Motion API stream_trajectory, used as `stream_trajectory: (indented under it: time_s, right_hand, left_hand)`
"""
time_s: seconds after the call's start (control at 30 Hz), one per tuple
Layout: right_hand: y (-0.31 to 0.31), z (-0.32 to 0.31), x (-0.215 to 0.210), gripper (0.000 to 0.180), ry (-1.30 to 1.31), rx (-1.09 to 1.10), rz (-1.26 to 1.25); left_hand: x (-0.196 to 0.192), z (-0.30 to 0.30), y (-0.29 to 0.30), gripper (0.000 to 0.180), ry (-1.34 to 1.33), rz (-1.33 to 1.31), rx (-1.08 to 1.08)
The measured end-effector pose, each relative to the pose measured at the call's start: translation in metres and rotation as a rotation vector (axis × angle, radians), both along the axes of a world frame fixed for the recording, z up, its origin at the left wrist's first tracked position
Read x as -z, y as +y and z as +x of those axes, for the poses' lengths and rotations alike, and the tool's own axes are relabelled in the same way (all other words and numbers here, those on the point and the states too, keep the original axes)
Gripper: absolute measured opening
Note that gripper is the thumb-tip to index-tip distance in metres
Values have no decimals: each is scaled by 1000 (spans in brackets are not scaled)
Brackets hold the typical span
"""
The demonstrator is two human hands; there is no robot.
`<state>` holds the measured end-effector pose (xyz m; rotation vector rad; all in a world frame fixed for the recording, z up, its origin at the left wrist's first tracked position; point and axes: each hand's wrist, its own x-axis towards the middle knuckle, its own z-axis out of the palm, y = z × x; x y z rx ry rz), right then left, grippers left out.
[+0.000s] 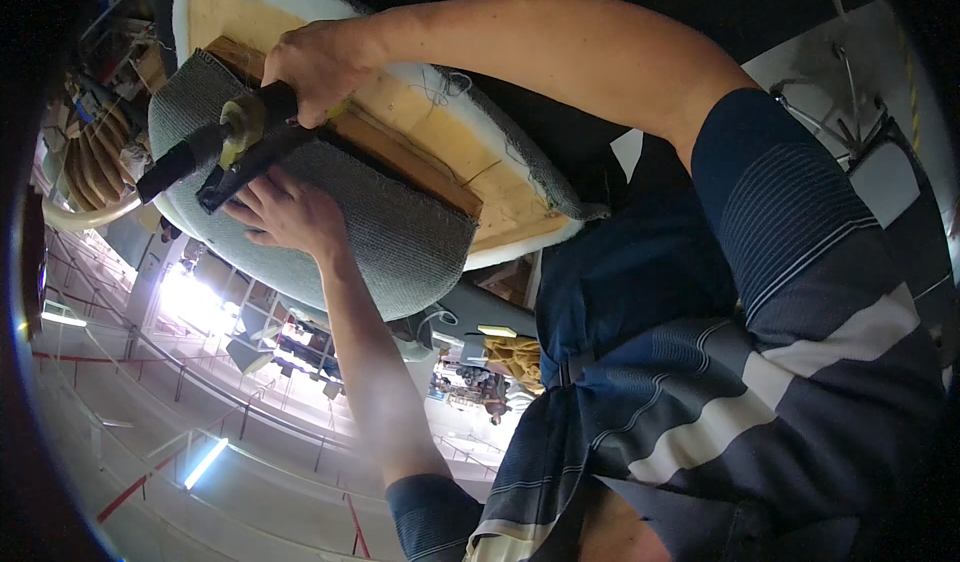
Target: The person attaches fabric to a cushion frame using a staple gun, tucks the fabric edge into the frame with a screwdriver, staples the fabric again, and smooths the cushion by hand.
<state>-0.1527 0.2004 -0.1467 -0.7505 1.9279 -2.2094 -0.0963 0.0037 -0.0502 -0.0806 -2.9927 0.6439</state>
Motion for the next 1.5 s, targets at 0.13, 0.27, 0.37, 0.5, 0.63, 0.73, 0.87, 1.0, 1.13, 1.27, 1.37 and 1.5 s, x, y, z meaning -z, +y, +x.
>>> stream_trajectory:
  time_s: [0.13,0.27,0.37,0.5,0.63,0.73,0.87,1.0,1.13,1.27,1.37,1.5]
  right_hand:
    - [4,10,-6,12,-272,-49,32]
    - [11,30,15,20,-357,206,-131]
    - [33,68,10,19,-632,289,-408]
    - [91,116,33,14,-860,594,-803]
    - [132,132,63,9,-1092,765,-1111]
    - [146,136,65,35,-1136,827,-1121]
    - [157,129,36,60,-1240,655,-489]
    - [193,132,31,60,-1263,297,272]
    - [185,144,25,51,-1010,376,435]
    - [115,112,-5,51,-358,586,403]
    - [34,79,-99,61,-78,540,179]
    - [-71,61,-102,63,239,521,275]
  left_hand:
    - [-1,-1,10,41,-32,-63,-52]
    - [1,-4,16,53,4,-45,18]
    - [-16,6,3,53,6,87,23]
    - [-46,28,-14,53,-39,763,43]
    - [-57,90,-85,51,203,735,-265]
    - [-54,126,-108,53,250,716,-440]
    - [-32,146,-111,55,305,459,-433]
    - [-28,142,-103,55,327,459,-495]
    - [-30,143,-103,54,324,438,-487]
    - [-27,141,-102,54,312,404,-476]
    - [-26,146,-103,53,305,404,-476]
    - [-25,144,-95,53,303,409,-458]
